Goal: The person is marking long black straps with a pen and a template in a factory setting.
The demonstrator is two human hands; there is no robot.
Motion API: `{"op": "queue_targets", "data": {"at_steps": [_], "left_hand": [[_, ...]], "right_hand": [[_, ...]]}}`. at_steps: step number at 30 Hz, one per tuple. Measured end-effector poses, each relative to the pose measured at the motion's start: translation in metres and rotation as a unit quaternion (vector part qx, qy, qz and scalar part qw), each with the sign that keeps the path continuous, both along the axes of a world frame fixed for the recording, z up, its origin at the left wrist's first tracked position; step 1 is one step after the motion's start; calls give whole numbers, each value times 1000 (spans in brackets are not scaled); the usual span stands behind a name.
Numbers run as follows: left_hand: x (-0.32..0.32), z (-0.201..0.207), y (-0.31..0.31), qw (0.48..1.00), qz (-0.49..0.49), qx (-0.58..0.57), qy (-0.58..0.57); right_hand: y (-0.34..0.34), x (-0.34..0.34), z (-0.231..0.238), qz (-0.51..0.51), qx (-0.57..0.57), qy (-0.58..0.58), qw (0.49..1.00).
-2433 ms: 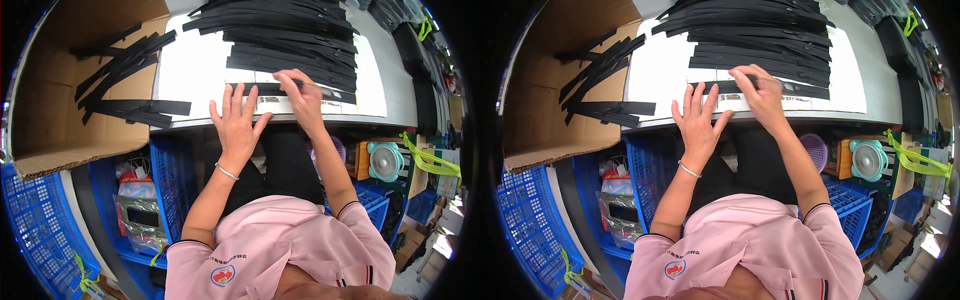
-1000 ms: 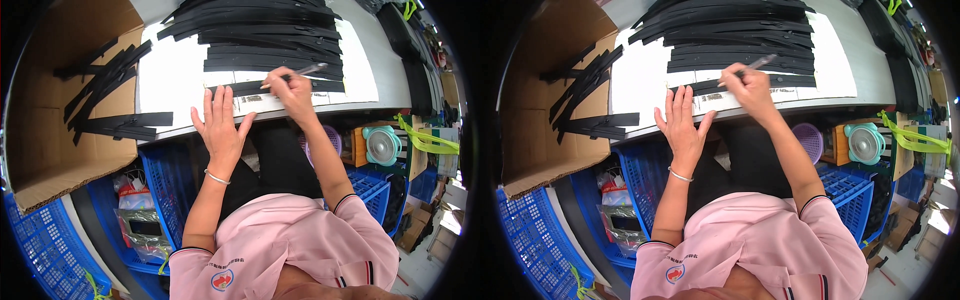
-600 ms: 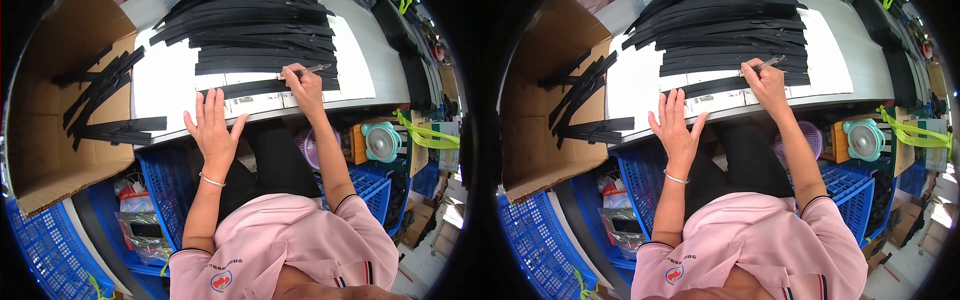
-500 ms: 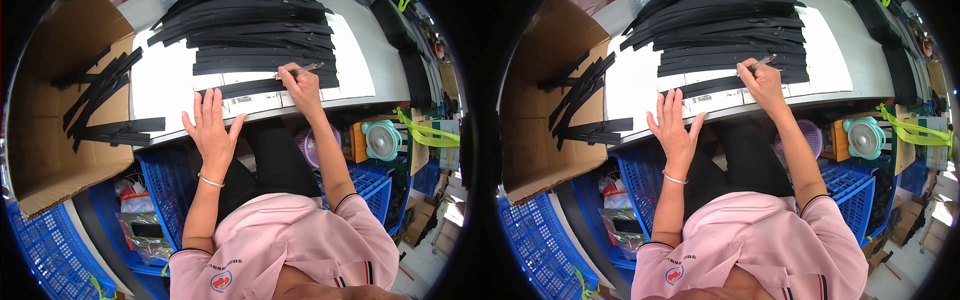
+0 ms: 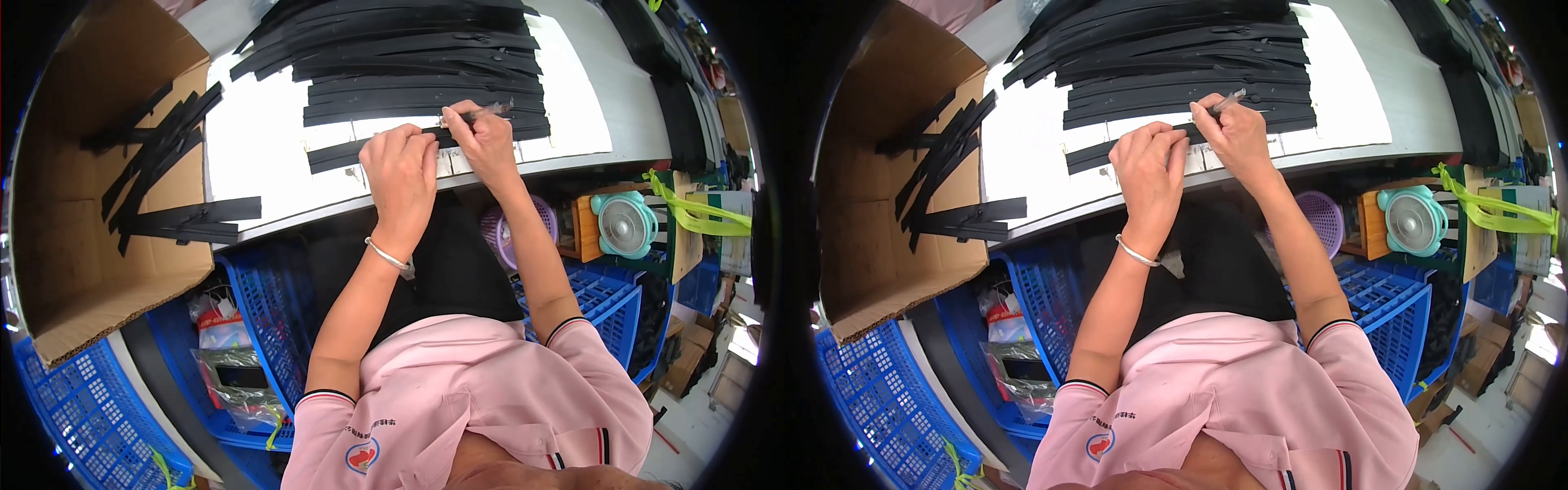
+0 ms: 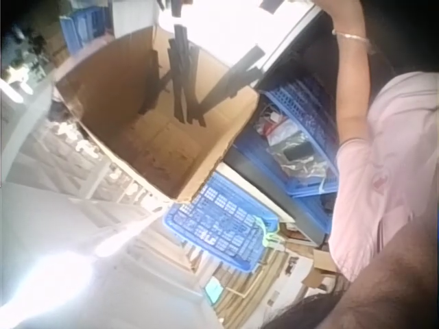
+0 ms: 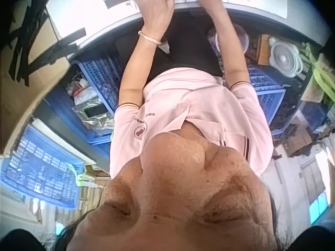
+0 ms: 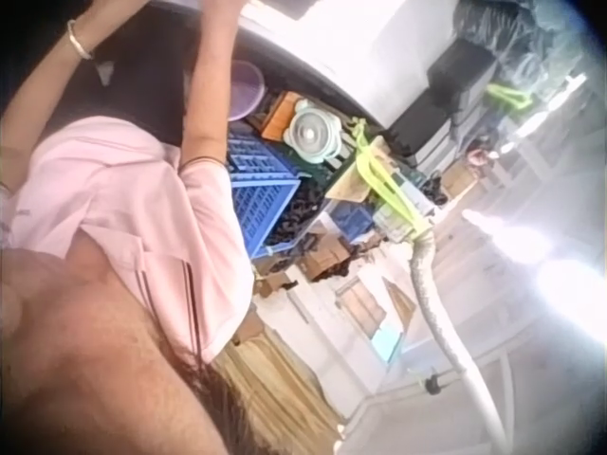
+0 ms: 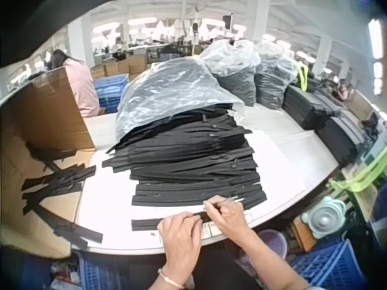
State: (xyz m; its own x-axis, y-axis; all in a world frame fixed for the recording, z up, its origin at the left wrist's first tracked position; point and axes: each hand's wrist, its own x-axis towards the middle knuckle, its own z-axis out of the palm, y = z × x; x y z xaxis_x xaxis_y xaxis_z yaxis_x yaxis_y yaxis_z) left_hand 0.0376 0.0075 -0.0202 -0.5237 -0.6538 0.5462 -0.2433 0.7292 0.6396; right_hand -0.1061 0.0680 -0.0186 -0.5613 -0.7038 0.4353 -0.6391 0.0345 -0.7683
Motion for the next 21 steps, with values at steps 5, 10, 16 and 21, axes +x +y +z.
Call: {"op": "queue_targets", "data": {"at_steps": [5, 10, 16, 21], "left_hand": [[-5, -2, -1, 1000, 18, -4, -4], [-4, -1, 0, 1000, 23, 1, -17], [-6, 1, 0, 1000, 18, -8, -19], [-4, 1, -1, 1000, 1, -19, -23]], "right_hand": [[11, -4, 3, 25, 5, -101, 995], [13, -8, 0, 73, 37, -59, 995], [14, -11, 0, 87, 25, -12, 996], [27, -9, 9, 102, 29, -83, 991]]}}
